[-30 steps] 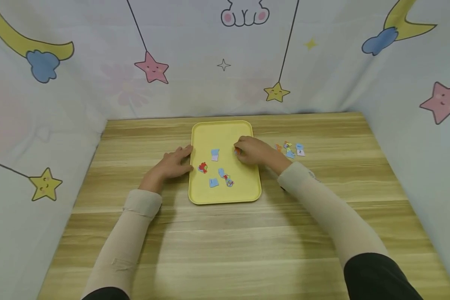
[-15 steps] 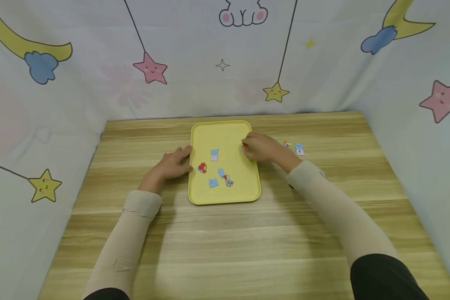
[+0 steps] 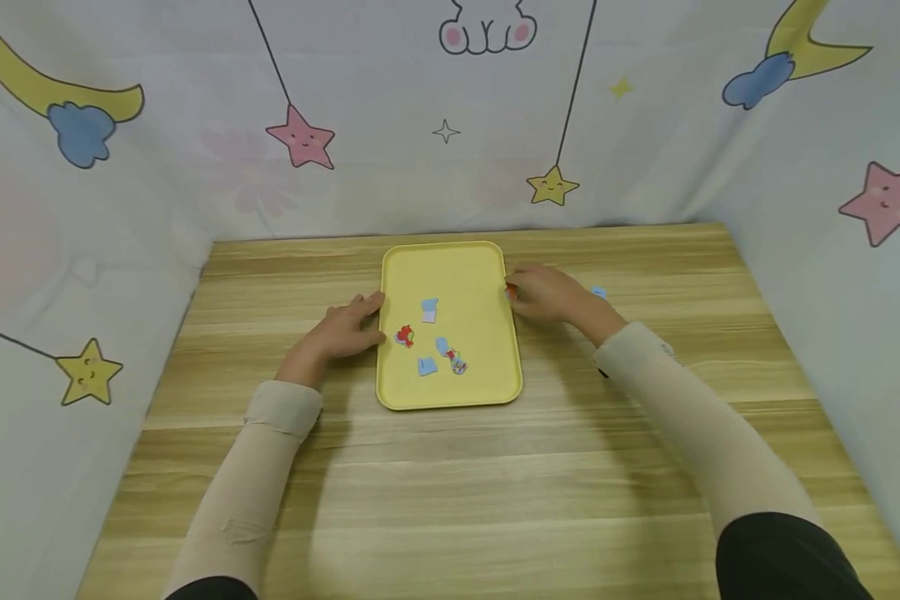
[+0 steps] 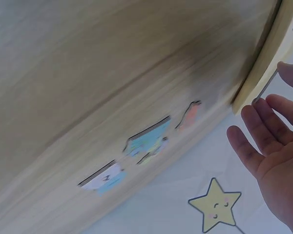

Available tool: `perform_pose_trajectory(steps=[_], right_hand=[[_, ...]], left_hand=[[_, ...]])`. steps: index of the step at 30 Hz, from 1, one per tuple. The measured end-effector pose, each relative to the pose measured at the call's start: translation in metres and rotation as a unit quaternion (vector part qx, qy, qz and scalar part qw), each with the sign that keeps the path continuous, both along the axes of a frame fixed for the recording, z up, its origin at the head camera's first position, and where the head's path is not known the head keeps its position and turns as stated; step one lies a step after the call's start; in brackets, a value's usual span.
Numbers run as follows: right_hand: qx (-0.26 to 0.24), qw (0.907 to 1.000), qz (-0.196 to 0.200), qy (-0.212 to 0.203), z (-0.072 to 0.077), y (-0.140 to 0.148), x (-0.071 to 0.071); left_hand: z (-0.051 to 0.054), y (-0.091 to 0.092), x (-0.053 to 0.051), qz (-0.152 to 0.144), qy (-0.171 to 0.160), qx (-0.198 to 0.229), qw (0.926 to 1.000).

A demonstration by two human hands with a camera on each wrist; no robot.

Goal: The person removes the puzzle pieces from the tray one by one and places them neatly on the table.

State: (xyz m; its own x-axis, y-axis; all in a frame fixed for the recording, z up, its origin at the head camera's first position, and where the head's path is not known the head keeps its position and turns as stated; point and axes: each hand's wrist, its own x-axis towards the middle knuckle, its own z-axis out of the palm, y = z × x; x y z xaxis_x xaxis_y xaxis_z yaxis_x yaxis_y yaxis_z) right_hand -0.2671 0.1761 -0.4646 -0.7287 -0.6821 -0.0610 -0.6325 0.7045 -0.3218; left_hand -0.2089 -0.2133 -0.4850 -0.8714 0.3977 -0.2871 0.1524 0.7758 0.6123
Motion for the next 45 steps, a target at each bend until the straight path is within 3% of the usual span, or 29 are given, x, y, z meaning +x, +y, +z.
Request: perform_pose_trajectory(steps=[6,14,35,45], right_hand=[[0.009,0.9994,-0.032,-0.012,-0.003,0.022,0.0],[-0.014,0.9993,-0.035,0.005,-0.01,0.047,-0.001],[-0.015,0.996,-0.088,-0.007,-0.005,0.1,0.007],[-0.011,0.9963,-0.084,0.007,-0.005,0.12,0.013]], left_hand=[[0.001,0.001,0.0,-0.004,0.001,-0.005,1.0],[0.001,0.0,0.001,0.003,-0.007,-0.007,0.9999],[-0.002,-0.001,0.0,0.009,-0.008,0.006,0.9999],[-0.001,-0.001,0.001,0.009,-0.007,-0.002,0.9999]])
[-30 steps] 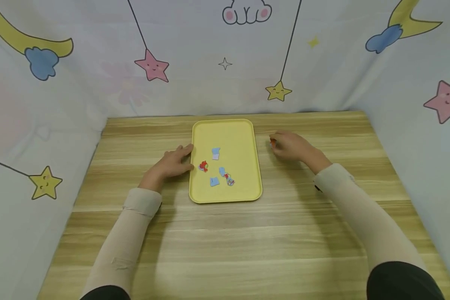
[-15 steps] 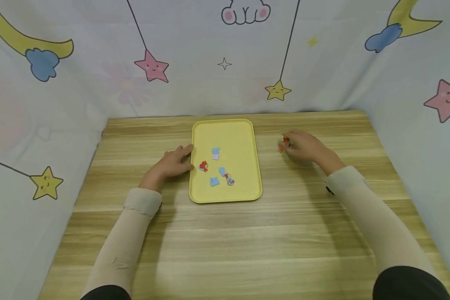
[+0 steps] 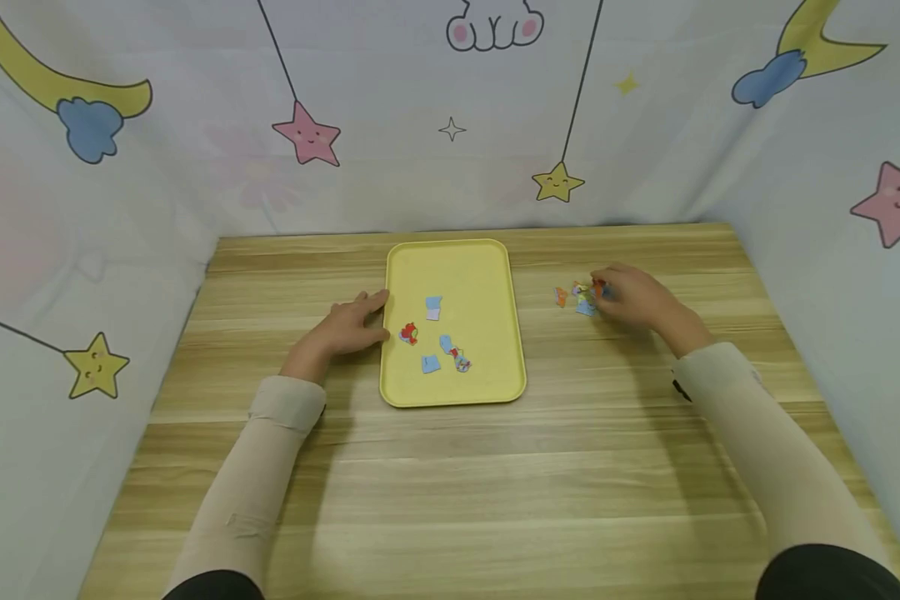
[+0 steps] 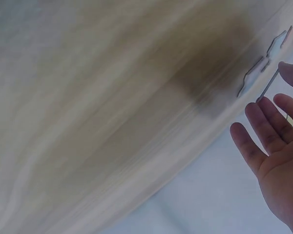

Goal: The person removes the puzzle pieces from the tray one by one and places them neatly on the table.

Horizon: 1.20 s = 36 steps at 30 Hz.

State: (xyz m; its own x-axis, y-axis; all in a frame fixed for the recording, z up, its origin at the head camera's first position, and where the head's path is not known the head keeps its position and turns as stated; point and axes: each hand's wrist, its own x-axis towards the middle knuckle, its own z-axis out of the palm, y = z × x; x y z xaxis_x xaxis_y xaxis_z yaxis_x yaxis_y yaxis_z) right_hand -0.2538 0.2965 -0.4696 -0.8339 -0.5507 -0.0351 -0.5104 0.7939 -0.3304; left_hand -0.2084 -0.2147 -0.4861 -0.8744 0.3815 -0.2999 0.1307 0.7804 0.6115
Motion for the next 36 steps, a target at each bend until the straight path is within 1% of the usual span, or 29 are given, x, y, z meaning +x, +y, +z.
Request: perform_pose_trajectory(steps=[7,17,24,31,36], right_hand=[[0.006,0.9997,-0.022,-0.008,-0.003,0.017,0.004],[0.007,0.9991,-0.042,-0.002,-0.002,0.034,0.009],[-0.003,0.9991,-0.04,-0.014,-0.003,0.039,0.014],[0.0,0.9992,-0.035,-0.018,-0.006,0.04,0.013],[0.007,0.9995,-0.026,-0.016,-0.006,0.041,0.014]], left_hand=[[0.002,0.001,0.001,0.0,-0.001,-0.003,1.0],[0.003,0.003,0.0,0.001,-0.004,0.0,1.0],[0.002,0.002,0.002,0.002,-0.009,0.001,1.0],[0.003,0.001,0.003,0.001,-0.004,0.001,1.0],[0.003,0.001,0.002,-0.001,-0.004,0.003,1.0]])
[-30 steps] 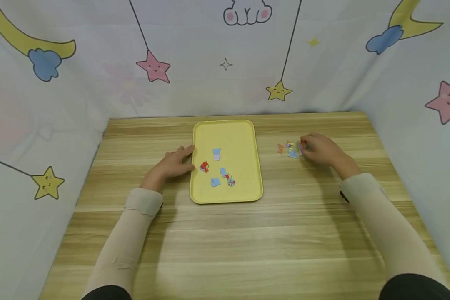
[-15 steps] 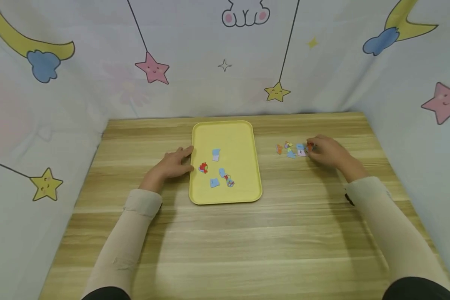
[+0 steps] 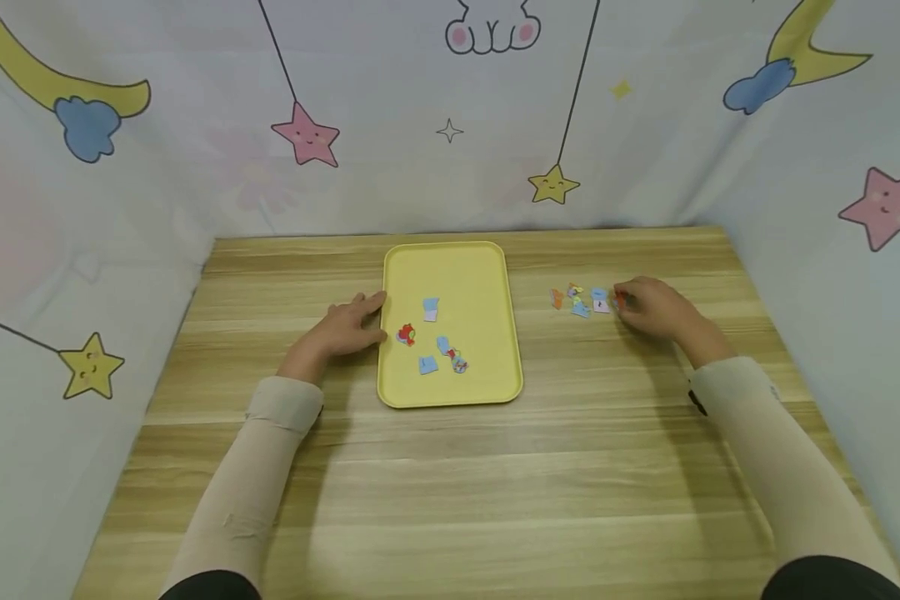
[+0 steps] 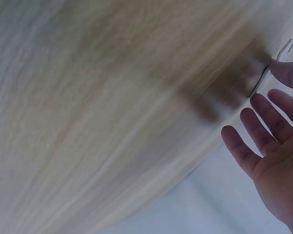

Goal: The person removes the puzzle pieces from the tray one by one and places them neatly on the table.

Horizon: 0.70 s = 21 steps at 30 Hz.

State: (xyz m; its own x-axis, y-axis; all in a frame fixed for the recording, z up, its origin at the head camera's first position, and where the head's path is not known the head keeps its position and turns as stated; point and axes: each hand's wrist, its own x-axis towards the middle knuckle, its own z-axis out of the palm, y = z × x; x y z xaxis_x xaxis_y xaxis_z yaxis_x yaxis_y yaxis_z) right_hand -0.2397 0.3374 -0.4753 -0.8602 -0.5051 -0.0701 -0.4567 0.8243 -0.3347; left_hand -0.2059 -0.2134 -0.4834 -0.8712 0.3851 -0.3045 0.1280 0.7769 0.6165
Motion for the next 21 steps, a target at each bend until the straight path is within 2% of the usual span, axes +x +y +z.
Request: perform_pose_trajectory(steps=[10,14,21], right_hand=[[0.01,0.9999,-0.003,-0.007,0.005,-0.008,0.002],[0.002,1.0,0.001,-0.005,0.008,-0.016,0.001],[-0.003,0.9997,0.003,-0.024,0.011,-0.035,-0.002]], left_hand=[[-0.004,-0.001,-0.002,0.008,-0.006,-0.005,0.9999],[-0.004,0.0,-0.001,0.007,-0.004,-0.004,1.0],[-0.003,0.0,0.0,0.002,-0.005,-0.003,1.0]])
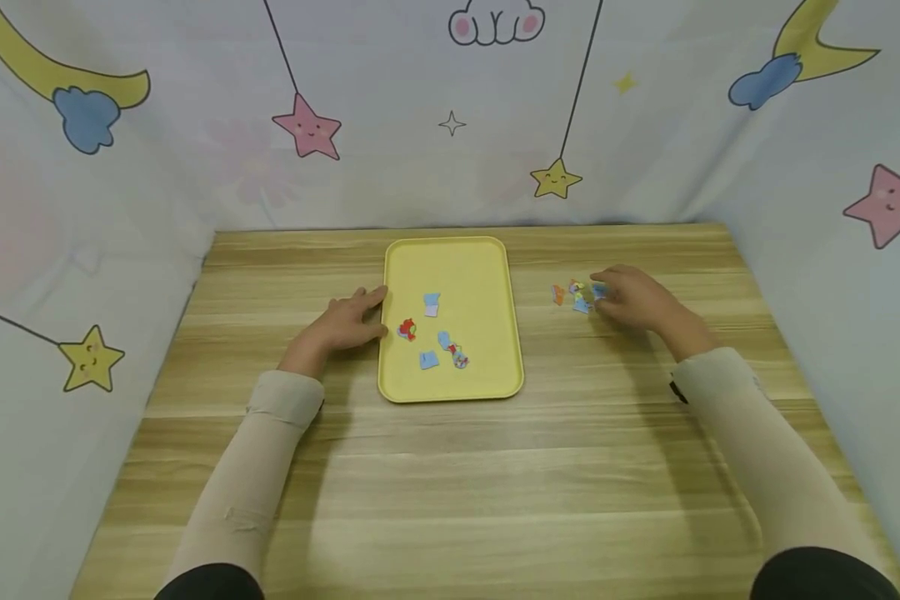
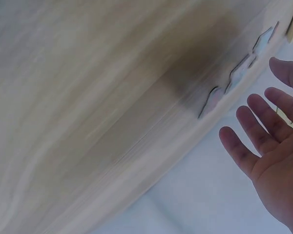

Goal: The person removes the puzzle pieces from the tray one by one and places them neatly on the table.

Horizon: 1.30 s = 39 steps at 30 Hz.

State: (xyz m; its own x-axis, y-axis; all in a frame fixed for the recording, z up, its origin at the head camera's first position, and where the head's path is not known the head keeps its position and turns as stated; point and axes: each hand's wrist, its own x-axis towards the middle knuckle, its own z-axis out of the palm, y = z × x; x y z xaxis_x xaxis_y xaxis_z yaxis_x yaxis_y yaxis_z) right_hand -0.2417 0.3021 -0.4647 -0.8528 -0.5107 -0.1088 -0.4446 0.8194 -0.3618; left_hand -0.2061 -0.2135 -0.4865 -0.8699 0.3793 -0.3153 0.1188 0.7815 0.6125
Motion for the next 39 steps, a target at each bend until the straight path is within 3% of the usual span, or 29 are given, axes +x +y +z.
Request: perform_pose_trajectory(steps=[11,18,32,39], right_hand=[[-0.016,0.9997,0.016,-0.013,0.004,-0.038,0.0],[-0.045,0.9974,0.056,0.012,0.003,-0.063,0.001],[-0.026,0.997,0.072,-0.007,0.003,-0.099,0.004],[-0.03,0.9943,0.101,0.01,0.0,-0.115,0.009]], left_hand=[[-0.001,0.0,-0.001,0.001,0.002,-0.006,1.0],[-0.002,-0.001,-0.001,0.001,-0.001,-0.009,1.0],[-0.001,-0.001,-0.001,0.001,-0.002,-0.008,1.0],[-0.001,-0.001,-0.001,0.002,-0.002,-0.004,1.0]])
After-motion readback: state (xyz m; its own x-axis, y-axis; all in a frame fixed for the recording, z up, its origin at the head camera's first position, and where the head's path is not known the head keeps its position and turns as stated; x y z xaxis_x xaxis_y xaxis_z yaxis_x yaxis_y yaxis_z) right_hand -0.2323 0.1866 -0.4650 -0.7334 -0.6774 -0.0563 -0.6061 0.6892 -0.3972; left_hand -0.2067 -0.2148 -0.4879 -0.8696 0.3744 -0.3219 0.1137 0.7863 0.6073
